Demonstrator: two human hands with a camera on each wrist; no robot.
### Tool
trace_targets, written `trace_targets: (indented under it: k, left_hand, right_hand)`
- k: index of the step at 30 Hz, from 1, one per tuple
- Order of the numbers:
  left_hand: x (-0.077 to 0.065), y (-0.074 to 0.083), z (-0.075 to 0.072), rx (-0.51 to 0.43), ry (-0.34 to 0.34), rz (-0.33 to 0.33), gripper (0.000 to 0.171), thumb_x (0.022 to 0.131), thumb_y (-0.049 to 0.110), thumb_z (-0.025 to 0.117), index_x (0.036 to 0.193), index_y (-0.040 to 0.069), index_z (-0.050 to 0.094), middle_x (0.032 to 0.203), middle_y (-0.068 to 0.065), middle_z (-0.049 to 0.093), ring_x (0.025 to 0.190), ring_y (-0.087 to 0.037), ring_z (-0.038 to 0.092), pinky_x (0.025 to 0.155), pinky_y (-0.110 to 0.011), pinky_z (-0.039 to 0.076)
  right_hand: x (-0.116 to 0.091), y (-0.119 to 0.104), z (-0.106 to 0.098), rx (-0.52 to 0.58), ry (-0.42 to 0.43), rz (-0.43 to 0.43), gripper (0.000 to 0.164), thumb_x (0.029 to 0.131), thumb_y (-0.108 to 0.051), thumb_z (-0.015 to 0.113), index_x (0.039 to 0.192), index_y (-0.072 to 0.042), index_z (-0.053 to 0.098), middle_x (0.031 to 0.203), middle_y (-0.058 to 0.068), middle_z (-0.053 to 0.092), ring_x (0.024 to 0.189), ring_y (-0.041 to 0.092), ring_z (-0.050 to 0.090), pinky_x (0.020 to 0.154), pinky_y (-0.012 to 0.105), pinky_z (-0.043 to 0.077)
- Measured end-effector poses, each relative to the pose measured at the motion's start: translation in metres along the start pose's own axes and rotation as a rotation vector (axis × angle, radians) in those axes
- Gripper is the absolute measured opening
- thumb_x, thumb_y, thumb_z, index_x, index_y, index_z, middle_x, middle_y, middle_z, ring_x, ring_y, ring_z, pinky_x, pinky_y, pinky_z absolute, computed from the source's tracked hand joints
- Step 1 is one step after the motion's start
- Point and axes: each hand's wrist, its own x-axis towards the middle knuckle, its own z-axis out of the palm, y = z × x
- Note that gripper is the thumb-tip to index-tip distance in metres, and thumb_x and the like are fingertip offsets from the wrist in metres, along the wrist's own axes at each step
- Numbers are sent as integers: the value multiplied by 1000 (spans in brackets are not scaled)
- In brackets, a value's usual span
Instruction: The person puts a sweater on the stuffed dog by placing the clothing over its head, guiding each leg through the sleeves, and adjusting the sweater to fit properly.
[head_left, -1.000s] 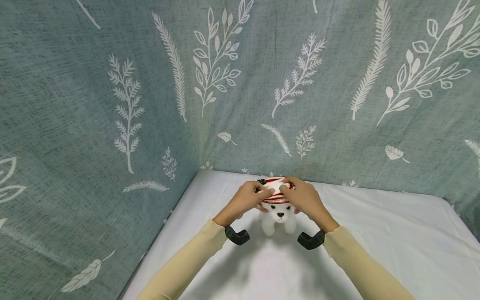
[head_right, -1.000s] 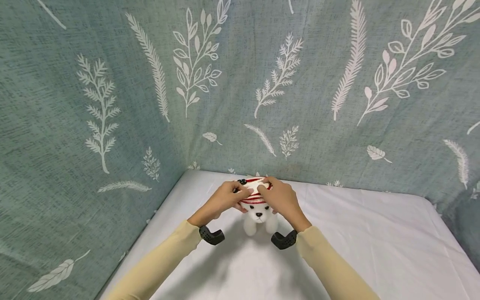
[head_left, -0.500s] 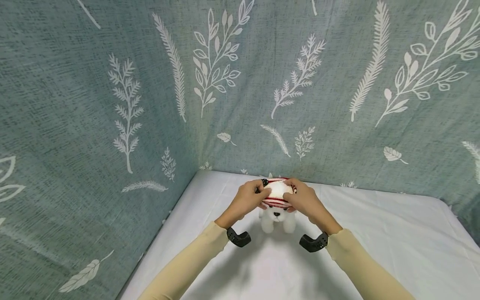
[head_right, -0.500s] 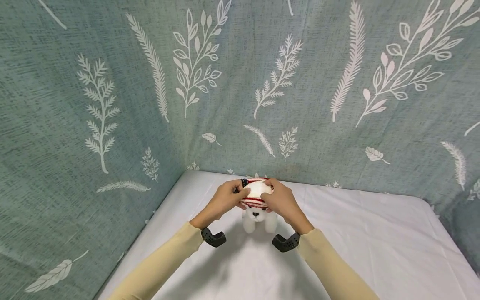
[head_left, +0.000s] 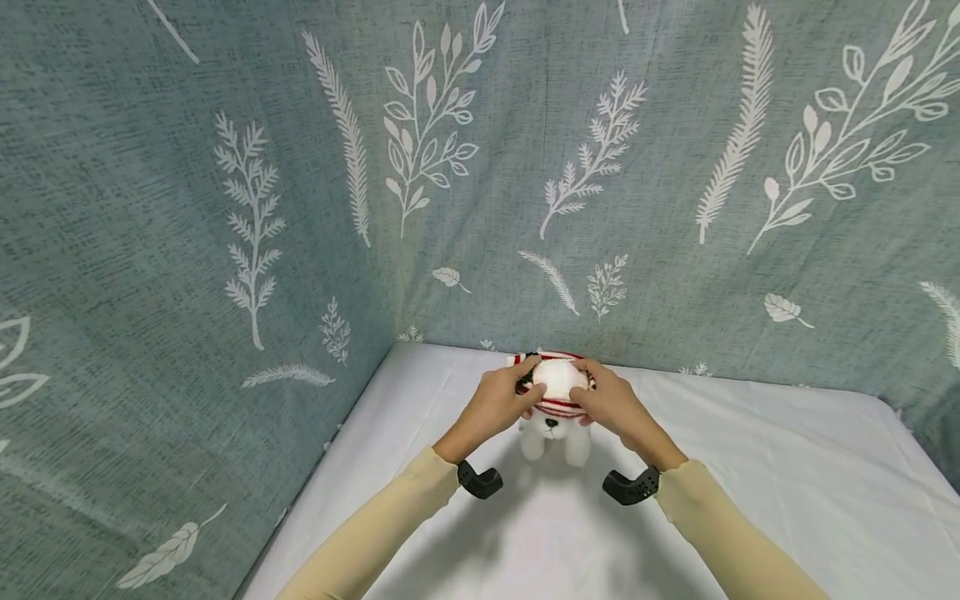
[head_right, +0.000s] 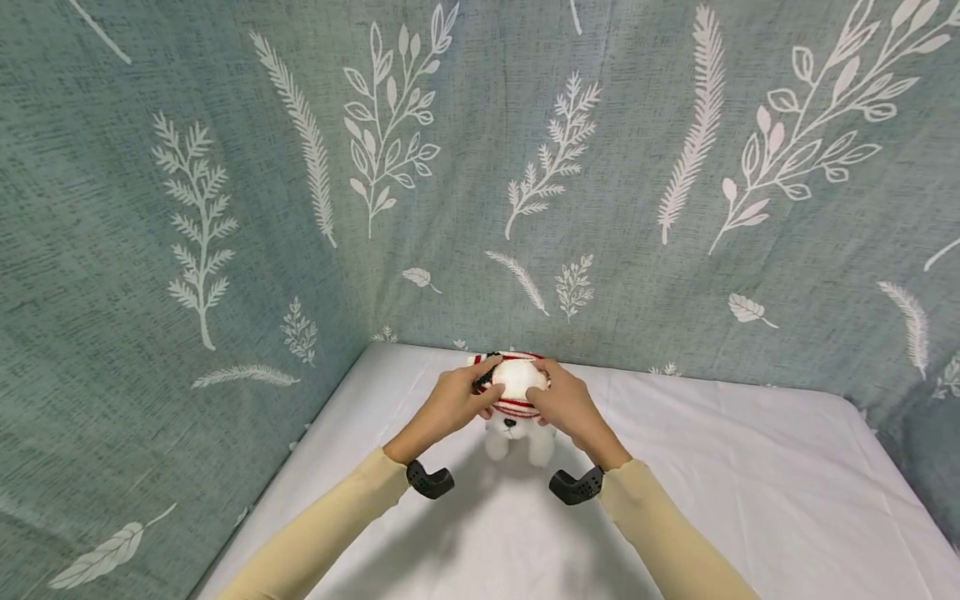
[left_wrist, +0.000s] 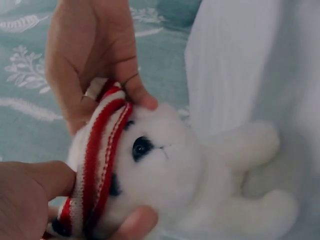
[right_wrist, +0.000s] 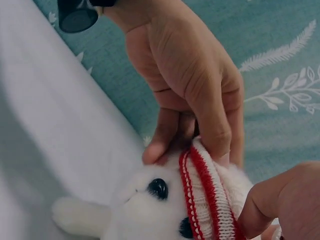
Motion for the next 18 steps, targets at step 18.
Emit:
trace_targets:
  k: [18]
  left_hand:
    - [10, 4, -22, 538, -68, 188, 41, 96, 41, 73, 130, 18, 73, 106, -11, 66, 101, -27, 51, 75, -37, 47]
  right_hand:
    - [-3, -6, -4, -59, -107, -59, 61, 100, -19, 51, 159, -21, 38, 144, 21, 52, 94, 27, 59, 67, 38, 53]
